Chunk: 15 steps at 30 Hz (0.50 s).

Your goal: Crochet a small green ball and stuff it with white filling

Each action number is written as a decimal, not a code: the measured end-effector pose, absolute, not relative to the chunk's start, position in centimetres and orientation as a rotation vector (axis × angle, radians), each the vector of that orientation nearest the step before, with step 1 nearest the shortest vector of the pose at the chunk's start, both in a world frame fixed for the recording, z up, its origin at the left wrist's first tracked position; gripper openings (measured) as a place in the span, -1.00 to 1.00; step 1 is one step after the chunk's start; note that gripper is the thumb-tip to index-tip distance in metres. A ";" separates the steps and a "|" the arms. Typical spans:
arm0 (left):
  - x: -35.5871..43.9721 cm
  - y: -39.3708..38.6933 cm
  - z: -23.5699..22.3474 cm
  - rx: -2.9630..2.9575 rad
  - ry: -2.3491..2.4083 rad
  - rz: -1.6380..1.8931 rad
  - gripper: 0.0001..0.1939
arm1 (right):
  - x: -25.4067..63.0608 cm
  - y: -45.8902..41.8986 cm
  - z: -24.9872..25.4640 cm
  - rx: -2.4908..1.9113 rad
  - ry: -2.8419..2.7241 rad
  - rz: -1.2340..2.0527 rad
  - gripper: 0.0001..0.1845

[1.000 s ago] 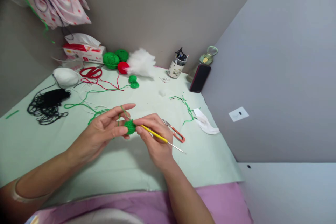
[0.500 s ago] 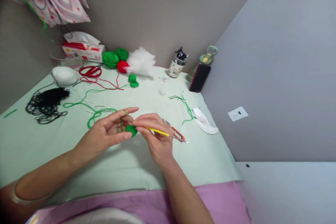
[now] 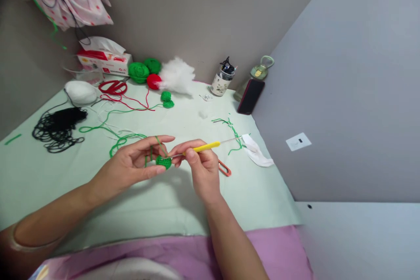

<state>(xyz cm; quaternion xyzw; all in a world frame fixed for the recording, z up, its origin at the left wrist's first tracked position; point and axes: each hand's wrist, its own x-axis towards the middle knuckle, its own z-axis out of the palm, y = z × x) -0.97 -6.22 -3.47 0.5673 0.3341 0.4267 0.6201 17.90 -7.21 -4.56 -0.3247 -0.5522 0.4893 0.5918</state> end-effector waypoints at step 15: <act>-1.3 -6.0 -3.7 1.517 0.896 0.968 -0.51 | 18.0 -7.6 -4.2 -0.801 -1.483 0.977 -0.79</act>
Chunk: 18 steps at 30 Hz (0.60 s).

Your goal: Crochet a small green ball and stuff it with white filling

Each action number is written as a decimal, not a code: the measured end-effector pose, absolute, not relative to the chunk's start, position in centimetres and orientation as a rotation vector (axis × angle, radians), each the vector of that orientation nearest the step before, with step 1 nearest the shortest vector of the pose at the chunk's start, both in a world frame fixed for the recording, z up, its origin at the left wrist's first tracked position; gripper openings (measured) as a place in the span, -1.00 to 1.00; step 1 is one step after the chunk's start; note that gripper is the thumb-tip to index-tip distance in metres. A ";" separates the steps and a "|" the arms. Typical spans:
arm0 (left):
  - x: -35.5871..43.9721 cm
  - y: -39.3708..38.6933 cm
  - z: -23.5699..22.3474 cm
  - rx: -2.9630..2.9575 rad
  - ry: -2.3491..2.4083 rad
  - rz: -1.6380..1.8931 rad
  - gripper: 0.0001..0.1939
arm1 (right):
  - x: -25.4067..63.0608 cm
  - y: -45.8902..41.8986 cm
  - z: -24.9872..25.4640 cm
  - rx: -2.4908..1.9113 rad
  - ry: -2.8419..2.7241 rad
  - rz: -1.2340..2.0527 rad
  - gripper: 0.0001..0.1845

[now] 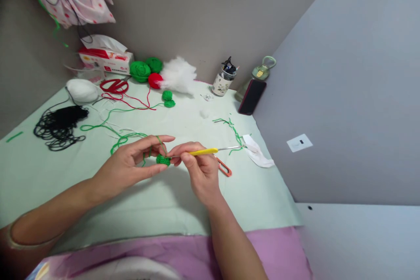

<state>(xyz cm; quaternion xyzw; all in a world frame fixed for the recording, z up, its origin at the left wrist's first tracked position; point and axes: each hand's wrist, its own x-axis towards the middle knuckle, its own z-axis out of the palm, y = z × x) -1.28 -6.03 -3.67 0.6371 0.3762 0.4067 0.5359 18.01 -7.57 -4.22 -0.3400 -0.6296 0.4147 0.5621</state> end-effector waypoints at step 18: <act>-0.1 -7.3 -3.8 1.111 0.898 1.118 -0.55 | 17.4 -8.6 -5.0 -0.869 -2.000 -0.392 -0.67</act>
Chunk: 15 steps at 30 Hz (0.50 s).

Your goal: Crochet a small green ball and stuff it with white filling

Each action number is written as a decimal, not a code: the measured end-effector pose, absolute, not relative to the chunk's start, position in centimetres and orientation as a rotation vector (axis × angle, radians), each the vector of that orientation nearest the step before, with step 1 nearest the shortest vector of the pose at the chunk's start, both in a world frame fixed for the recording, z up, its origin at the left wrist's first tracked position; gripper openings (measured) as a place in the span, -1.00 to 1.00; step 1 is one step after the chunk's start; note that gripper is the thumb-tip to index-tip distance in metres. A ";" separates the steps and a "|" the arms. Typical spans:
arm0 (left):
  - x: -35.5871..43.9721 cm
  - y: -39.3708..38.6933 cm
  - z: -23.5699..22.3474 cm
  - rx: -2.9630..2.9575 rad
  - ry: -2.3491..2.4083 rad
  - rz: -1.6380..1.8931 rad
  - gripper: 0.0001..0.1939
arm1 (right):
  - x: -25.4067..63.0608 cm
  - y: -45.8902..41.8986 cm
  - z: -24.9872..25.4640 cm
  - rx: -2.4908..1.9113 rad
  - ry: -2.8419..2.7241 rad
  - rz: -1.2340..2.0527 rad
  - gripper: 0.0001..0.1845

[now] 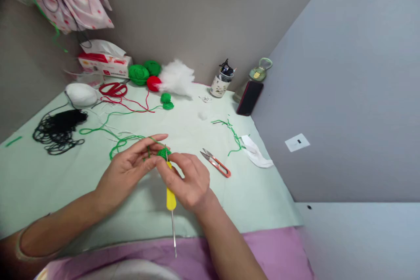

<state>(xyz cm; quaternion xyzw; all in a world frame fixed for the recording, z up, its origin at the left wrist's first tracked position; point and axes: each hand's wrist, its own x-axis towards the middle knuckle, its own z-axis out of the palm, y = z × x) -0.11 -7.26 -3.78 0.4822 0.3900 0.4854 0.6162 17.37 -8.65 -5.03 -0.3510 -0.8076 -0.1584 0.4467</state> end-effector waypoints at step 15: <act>-0.7 -6.2 -3.7 0.688 0.587 0.823 -0.44 | 17.4 -8.0 -4.7 -0.731 -1.591 0.446 -0.69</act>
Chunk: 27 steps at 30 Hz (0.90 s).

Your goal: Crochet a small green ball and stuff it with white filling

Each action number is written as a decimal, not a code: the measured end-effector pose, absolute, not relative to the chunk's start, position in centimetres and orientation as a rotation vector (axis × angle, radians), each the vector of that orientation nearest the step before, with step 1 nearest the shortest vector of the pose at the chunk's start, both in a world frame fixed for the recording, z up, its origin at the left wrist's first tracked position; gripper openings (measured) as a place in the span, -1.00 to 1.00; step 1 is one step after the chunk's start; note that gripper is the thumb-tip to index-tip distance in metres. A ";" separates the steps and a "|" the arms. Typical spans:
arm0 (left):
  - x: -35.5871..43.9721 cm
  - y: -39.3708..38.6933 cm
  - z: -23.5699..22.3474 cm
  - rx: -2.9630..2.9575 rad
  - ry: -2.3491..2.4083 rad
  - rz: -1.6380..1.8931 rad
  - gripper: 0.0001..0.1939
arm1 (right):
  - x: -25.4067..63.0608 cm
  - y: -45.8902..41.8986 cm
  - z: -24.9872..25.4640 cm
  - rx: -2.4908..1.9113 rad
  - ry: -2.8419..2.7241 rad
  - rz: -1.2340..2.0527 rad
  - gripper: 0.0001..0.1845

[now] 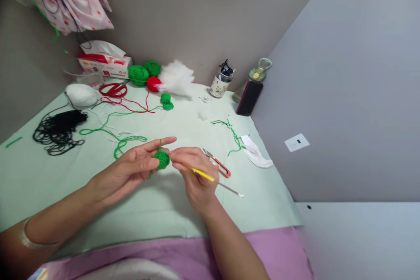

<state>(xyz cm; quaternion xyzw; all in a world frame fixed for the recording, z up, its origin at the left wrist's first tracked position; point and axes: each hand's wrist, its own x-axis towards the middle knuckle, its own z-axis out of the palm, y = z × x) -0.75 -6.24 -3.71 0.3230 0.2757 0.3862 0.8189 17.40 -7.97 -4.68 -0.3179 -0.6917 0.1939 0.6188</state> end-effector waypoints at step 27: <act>-1.2 -5.8 -3.9 0.960 0.602 0.812 -0.58 | 17.5 -7.8 -4.3 -0.759 -1.408 0.913 -0.82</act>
